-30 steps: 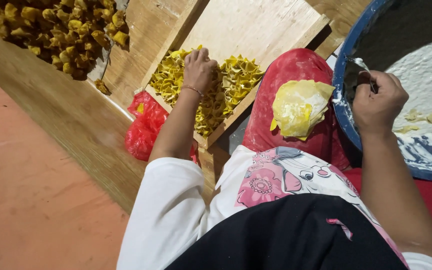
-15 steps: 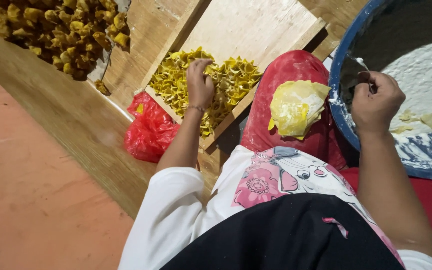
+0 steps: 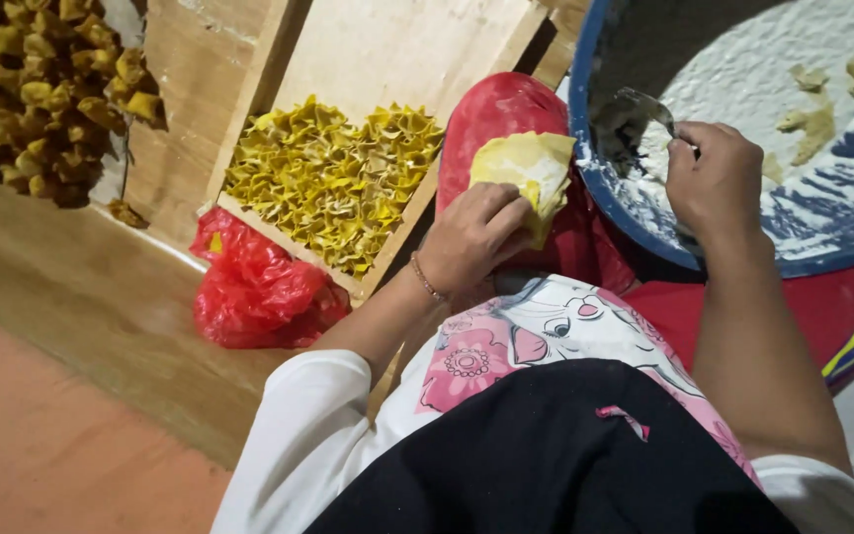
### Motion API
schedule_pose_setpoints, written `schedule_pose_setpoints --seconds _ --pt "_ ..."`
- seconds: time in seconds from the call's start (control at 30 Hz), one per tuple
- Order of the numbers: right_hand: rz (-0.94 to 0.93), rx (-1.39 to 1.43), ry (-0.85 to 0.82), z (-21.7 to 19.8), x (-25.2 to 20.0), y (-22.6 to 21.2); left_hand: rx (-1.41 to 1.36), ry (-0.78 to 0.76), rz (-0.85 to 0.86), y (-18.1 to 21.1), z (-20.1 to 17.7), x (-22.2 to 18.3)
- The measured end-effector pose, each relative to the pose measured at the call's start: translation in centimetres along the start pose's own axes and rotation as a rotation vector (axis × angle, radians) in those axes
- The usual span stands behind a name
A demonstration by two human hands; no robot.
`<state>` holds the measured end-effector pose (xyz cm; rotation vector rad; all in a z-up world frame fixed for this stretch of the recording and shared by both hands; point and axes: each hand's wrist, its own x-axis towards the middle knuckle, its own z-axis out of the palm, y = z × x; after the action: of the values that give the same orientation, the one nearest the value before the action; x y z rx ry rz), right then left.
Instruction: A person is manually making dumplings by placing filling onto wrappers with a fork and folding them into shape.
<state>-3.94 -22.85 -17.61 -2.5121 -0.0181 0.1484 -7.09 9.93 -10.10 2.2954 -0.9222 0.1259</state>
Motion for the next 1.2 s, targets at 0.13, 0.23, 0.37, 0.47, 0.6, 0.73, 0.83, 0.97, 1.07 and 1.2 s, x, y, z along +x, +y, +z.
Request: schedule_pose_setpoints --seconds 0.13,0.23,0.37,0.47,0.6,0.73,0.83,0.97,1.07,1.2 --pt "-0.033 -0.156 -0.018 -0.5 -1.1 2.1 0.072 0.040 0.112 0.7 -0.5 0.2" --pt "0.169 -0.368 -0.203 -1.5 -0.6 1.0 0.081 0.061 0.140 0.7 -0.5 0.5" --pt "0.235 -0.418 -0.243 -0.7 -0.1 1.4 -0.134 0.020 0.136 1.9 -1.8 1.4" --pt "0.255 -0.410 -0.260 -0.3 0.1 1.2 -0.254 -0.040 0.078 2.5 -2.0 1.1" --pt "0.302 -0.390 -0.278 0.4 0.3 1.2 -0.143 0.117 -0.146 1.9 -1.4 2.8" --pt "0.257 -0.355 -0.238 0.9 0.2 1.7 -0.097 0.057 -0.179 1.5 0.3 2.9" --pt "0.310 -0.339 -0.280 0.8 0.1 1.6 -0.050 0.097 -0.118 1.2 0.9 2.6" --pt "0.243 -0.319 -0.214 1.2 0.1 2.2 -0.120 0.089 -0.168 0.3 0.5 2.3" --pt "0.274 -0.306 -0.225 0.9 0.3 1.5 -0.318 0.064 -0.270 -0.3 -0.3 2.6" --pt "0.340 -0.163 -0.211 0.1 0.0 0.5 -0.562 0.077 -0.484 -1.3 -0.7 2.8"
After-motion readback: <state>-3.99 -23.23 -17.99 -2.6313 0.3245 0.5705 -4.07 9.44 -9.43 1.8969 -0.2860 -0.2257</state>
